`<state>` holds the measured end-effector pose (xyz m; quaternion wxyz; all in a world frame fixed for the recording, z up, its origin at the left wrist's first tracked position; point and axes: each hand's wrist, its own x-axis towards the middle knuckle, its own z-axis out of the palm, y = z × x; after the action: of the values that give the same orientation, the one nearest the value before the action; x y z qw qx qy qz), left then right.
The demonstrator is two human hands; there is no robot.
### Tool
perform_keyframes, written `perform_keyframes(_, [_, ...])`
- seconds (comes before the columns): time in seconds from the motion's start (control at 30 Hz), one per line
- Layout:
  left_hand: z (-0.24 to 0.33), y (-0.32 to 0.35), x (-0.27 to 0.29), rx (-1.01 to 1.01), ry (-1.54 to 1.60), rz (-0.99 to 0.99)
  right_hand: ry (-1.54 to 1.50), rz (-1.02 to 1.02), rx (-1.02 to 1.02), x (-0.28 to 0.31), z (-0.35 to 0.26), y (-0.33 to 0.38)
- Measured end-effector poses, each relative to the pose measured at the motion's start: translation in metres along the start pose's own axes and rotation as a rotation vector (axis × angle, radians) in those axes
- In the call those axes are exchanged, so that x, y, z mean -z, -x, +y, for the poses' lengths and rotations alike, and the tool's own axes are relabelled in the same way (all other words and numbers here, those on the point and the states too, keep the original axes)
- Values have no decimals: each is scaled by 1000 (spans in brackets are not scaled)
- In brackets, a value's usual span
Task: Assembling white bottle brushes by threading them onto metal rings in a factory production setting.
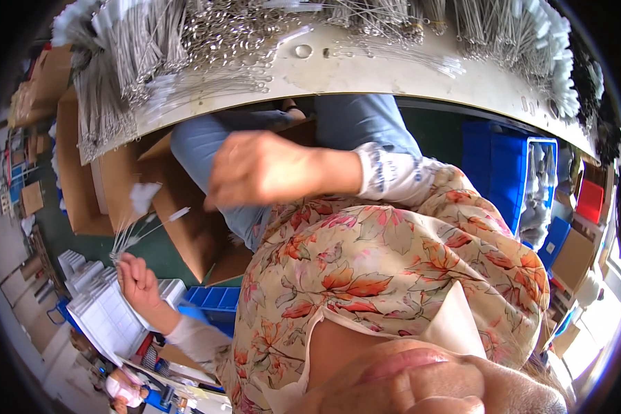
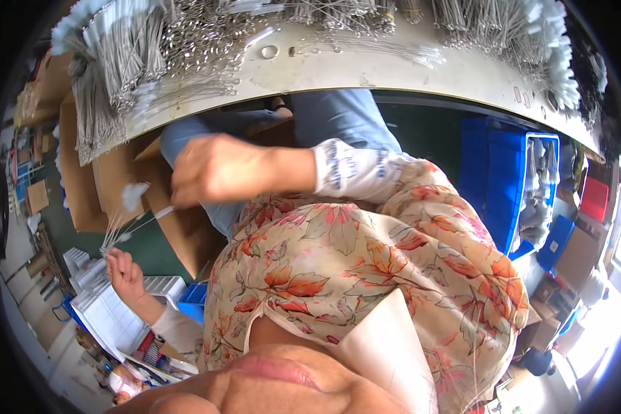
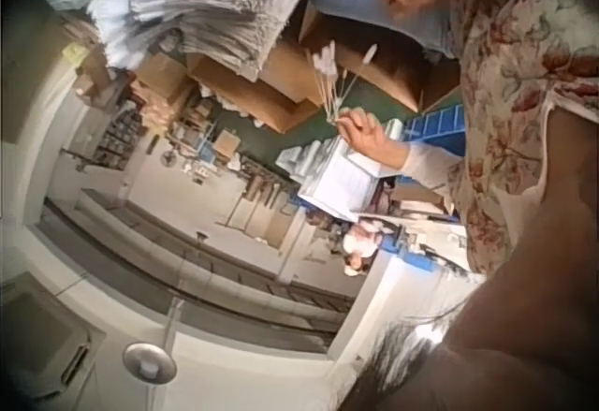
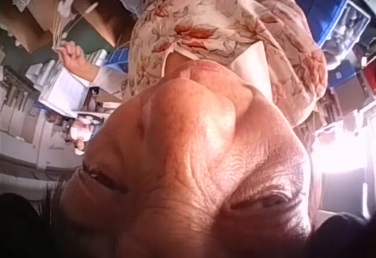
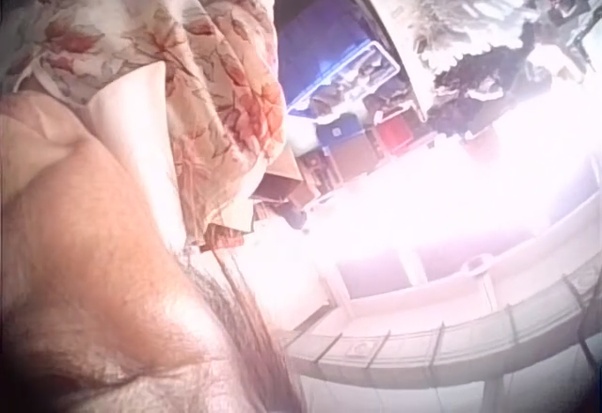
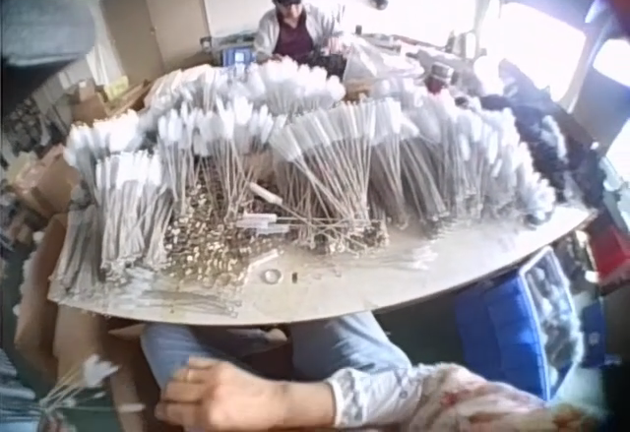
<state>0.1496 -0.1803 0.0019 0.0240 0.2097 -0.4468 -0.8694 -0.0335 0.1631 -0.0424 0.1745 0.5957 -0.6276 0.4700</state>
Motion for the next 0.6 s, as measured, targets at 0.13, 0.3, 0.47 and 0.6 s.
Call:
perform_keyframes(0.13, [34, -3, 94, 364, -1808, 219, 398, 151, -417, 71, 24, 62])
perform_keyframes(0.3, [113, 14, 227, 346, -1783, 474, 789, 186, -713, 111, 42, 106])
perform_keyframes(0.47, [114, -12, 144, 329, -1425, 488, 956, 99, -780, 111, 56, 113])
perform_keyframes(0.6, [115, -13, 80, 103, -1298, 499, 975, 57, -815, 114, 57, 115])
